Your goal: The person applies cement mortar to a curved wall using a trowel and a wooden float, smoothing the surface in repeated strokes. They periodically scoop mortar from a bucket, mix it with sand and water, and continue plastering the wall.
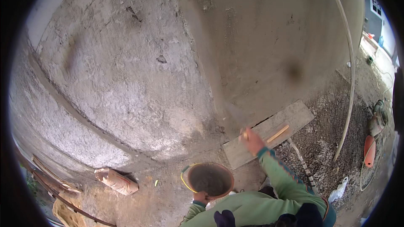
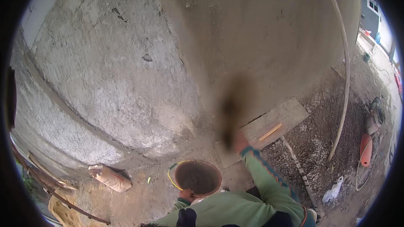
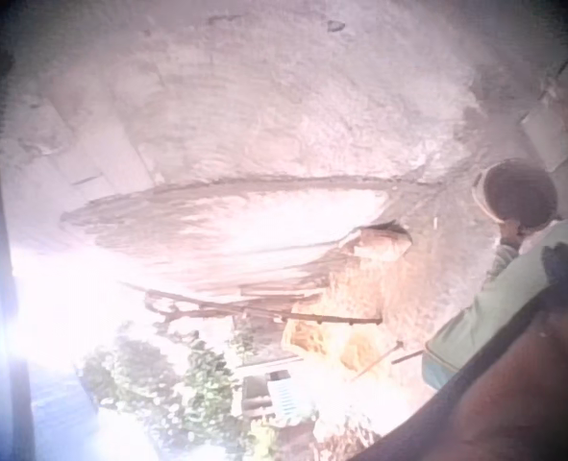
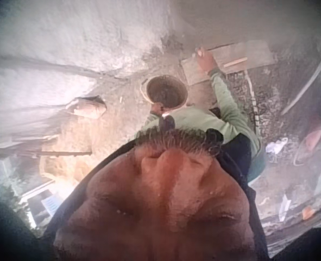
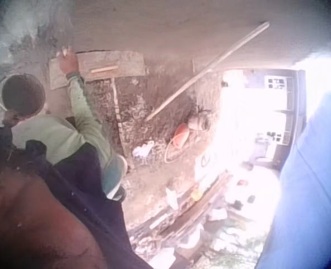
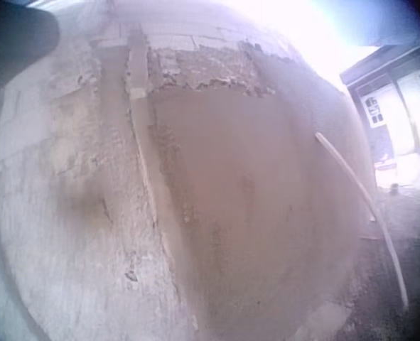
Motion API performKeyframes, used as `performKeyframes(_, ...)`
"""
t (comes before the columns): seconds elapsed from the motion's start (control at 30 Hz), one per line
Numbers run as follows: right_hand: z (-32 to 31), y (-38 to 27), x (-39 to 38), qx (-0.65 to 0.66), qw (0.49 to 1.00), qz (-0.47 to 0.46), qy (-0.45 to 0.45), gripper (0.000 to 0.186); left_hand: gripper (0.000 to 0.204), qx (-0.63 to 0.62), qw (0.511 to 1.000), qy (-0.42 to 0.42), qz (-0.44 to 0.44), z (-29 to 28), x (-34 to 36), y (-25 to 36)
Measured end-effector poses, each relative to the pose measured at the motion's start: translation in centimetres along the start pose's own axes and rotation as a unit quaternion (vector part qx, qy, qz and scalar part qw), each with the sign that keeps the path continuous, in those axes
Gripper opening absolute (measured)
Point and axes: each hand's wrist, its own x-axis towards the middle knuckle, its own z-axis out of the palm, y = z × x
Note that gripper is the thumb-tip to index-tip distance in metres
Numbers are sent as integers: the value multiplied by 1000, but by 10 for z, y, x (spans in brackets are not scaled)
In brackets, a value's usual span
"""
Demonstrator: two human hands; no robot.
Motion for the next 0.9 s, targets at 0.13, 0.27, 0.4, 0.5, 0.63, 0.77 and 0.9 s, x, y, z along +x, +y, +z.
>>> performKeyframes(0.13, 53, 87, -81, -207, 927, 104, -295, 30, 53, 21, 999, -46, 21, 18, 38, -6)
performKeyframes(0.27, 104, 158, -108, -405, 778, -14, -480, 34, 58, 164, 969, -106, 153, 48, 37, 3)
performKeyframes(0.4, 103, 157, -131, -217, 797, 290, -483, 34, 78, 193, 932, -183, 246, 130, 0, 25)
performKeyframes(0.5, 56, 102, -133, 72, 802, 407, -431, 37, 76, 220, 930, -167, 243, 149, 4, 35)
performKeyframes(0.63, 1, 128, -147, 191, 791, 467, -345, 38, 47, 225, 930, -226, 184, 179, 20, 42)
performKeyframes(0.77, -23, 70, -129, 342, 821, 378, -257, 26, 37, 106, 969, -219, 28, 192, 16, 48)
performKeyframes(0.9, -34, 73, -111, 519, 815, 249, -61, 27, 24, 59, 975, -214, 6, 194, 22, 41)
